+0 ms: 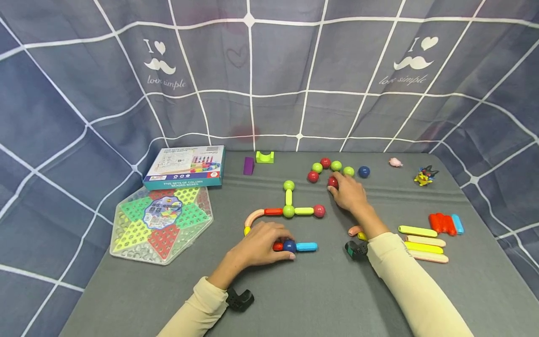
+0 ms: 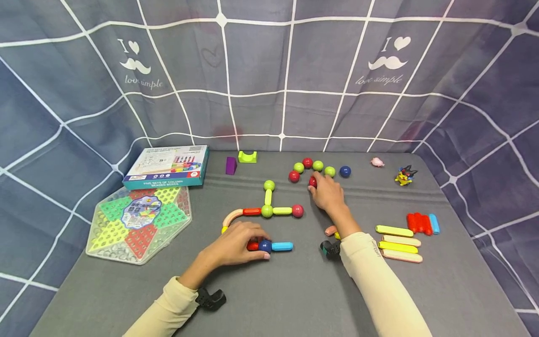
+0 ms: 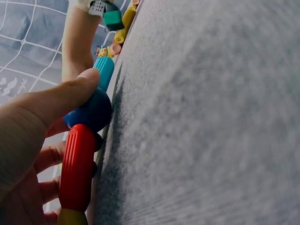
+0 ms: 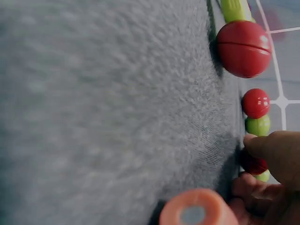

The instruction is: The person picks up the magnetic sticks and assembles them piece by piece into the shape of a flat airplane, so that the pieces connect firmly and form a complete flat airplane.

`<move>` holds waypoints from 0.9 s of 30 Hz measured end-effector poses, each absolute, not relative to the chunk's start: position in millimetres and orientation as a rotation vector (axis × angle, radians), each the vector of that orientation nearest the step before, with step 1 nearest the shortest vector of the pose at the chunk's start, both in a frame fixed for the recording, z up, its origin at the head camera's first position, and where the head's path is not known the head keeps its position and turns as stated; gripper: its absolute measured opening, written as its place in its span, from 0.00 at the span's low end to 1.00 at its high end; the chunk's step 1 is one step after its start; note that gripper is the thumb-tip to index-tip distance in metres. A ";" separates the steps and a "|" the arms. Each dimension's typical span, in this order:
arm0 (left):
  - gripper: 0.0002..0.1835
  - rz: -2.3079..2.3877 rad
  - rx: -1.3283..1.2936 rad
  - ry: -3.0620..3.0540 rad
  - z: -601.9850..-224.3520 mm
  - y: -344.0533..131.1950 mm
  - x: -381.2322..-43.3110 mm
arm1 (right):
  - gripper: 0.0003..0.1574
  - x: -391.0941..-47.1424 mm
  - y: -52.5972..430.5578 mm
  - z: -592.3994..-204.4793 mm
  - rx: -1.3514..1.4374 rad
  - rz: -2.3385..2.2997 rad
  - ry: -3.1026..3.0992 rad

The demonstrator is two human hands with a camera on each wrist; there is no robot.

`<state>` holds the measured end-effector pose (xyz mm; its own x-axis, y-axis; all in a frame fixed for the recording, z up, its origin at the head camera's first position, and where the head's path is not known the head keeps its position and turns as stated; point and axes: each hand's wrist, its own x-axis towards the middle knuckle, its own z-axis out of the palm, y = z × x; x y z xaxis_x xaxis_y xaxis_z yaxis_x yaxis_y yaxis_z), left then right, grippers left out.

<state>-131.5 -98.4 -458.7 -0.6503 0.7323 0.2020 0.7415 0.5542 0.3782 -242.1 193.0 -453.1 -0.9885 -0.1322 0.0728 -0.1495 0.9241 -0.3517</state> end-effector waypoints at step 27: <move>0.19 -0.785 -1.324 -2.812 -456.7 -99.9 -136.2 | 0.16 -121.7 185.4 -459.9 0.943 1.176 -2.949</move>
